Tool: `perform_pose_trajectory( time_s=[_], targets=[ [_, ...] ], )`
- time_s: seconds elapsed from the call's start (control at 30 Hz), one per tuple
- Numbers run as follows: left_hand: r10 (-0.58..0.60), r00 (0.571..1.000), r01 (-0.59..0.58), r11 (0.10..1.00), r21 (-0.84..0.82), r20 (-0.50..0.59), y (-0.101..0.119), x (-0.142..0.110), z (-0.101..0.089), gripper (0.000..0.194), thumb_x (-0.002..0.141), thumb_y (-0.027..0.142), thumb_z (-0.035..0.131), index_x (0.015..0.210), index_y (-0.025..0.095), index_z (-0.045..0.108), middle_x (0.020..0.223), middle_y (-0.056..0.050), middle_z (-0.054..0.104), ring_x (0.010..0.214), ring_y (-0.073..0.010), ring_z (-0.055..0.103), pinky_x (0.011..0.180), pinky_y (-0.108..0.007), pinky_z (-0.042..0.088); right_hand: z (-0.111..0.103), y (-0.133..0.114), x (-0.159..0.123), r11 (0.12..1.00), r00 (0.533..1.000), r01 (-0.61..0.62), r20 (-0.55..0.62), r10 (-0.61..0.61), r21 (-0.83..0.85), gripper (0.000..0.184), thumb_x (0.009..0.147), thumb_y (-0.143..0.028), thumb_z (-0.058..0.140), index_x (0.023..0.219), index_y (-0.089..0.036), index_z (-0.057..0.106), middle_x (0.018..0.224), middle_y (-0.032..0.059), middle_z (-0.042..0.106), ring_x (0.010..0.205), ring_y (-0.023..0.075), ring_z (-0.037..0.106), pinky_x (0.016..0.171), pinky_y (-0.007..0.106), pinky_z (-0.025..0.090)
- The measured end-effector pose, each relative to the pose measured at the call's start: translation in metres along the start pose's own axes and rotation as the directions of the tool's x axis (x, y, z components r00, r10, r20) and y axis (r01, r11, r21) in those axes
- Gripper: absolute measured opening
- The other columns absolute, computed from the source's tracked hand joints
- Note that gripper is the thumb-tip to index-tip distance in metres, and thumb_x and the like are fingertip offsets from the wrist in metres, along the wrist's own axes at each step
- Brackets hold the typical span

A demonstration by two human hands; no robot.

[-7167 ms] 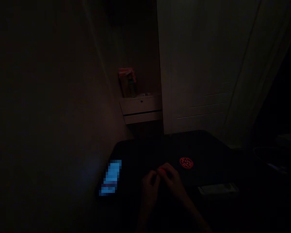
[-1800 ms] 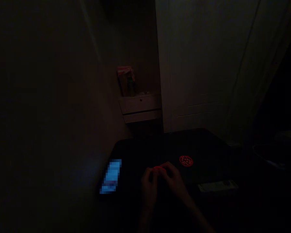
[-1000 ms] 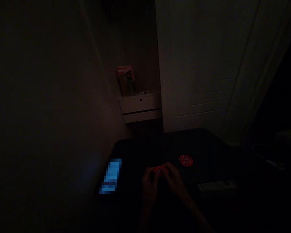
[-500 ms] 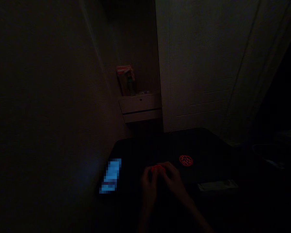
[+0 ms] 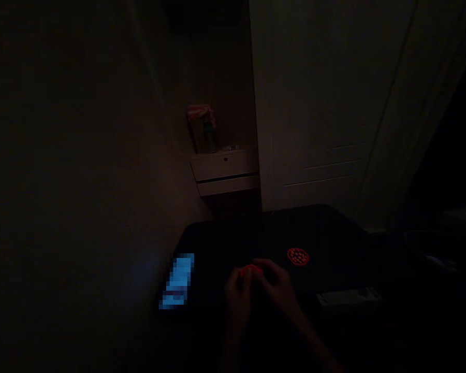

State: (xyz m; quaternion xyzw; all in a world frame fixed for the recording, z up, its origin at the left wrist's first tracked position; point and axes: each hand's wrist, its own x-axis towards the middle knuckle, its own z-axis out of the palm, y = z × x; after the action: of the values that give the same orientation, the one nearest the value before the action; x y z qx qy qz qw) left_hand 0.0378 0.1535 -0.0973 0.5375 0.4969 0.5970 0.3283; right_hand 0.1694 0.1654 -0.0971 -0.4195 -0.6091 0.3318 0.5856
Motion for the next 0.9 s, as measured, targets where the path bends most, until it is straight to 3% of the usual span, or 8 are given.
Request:
perform_pose_trajectory(
  time_s=[0.3,0.9],
  targets=[
    [0.04,0.997,-0.041,0.999,-0.002,-0.062,0.0068,-0.0016,-0.0019,0.053,0.087,0.068,0.062,0.073,0.018,0.068,0.07,-0.002,0.068,0.068,-0.0183,0.064,0.065,-0.026,0.052,0.0007,0.0015,0.0007,0.996,0.999,0.05,0.008,-0.05,-0.078,0.027,0.093,-0.046,0.065,0.085,-0.021,0.07,0.082,0.0048,0.074,0.077,0.0216,0.069,0.07,0.031,0.054],
    [0.028,1.0,-0.028,0.999,-0.02,0.011,0.003,-0.0002,-0.0009,0.045,0.092,0.06,0.061,0.078,0.018,0.069,0.074,-0.003,0.069,0.072,-0.0189,0.065,0.068,-0.027,0.051,-0.0027,0.0018,-0.0007,0.996,0.998,0.064,0.028,-0.062,-0.067,0.025,0.098,-0.042,0.06,0.085,-0.021,0.068,0.082,0.0026,0.071,0.077,0.0197,0.066,0.072,0.029,0.049]
  ],
)
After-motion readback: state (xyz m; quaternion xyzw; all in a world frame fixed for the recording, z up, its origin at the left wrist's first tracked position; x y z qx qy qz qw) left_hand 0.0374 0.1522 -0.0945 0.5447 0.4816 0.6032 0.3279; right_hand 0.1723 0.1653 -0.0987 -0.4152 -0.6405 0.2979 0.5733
